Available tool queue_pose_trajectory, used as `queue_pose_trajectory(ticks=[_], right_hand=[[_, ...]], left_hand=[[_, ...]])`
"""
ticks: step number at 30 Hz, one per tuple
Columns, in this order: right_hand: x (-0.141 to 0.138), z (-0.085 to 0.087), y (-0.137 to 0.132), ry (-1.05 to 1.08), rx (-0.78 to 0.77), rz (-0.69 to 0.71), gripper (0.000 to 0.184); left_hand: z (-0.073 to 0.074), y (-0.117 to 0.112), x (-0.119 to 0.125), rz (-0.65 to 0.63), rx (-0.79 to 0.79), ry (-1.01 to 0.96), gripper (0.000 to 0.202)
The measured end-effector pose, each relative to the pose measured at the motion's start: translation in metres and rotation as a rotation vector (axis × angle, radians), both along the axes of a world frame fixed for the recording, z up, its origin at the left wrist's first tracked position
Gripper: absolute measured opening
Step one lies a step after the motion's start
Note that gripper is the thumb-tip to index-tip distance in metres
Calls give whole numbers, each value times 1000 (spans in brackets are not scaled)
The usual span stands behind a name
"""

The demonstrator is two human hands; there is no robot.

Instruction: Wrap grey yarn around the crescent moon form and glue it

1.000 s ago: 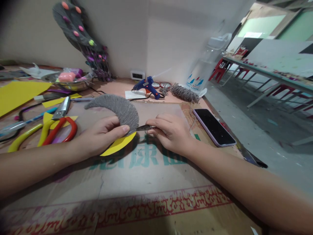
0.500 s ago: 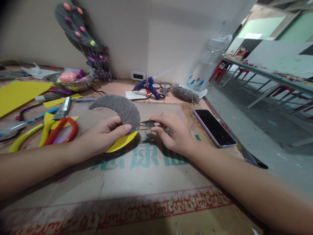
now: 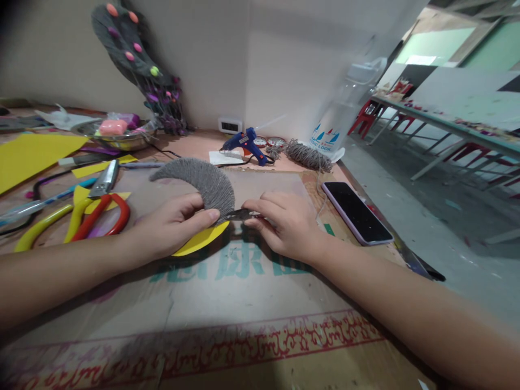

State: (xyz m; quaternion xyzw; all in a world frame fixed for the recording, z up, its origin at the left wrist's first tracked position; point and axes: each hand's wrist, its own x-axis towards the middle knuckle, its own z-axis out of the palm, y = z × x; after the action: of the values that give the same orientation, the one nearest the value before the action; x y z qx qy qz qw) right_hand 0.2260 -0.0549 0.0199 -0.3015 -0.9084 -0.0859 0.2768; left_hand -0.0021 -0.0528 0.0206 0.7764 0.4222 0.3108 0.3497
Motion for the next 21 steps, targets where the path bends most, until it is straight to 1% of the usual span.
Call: queue_pose_trajectory(ticks=[6, 12, 15, 17, 21], right_hand=[[0, 1, 1, -12, 29, 24, 23], [2, -1, 3, 4, -8, 39, 20], [1, -1, 2, 61, -63, 36, 20], [0, -1, 1, 160, -122, -17, 19], [-2, -1, 0, 423, -247, -194, 21]], left_hand=[[-2, 1, 0, -35, -50, -44, 27], [-1, 1, 1, -29, -50, -45, 28], [-1, 0, 2, -12, -38, -23, 31], [-1, 0, 1, -10, -32, -17, 31], [-1, 1, 1, 6, 0, 10, 32]])
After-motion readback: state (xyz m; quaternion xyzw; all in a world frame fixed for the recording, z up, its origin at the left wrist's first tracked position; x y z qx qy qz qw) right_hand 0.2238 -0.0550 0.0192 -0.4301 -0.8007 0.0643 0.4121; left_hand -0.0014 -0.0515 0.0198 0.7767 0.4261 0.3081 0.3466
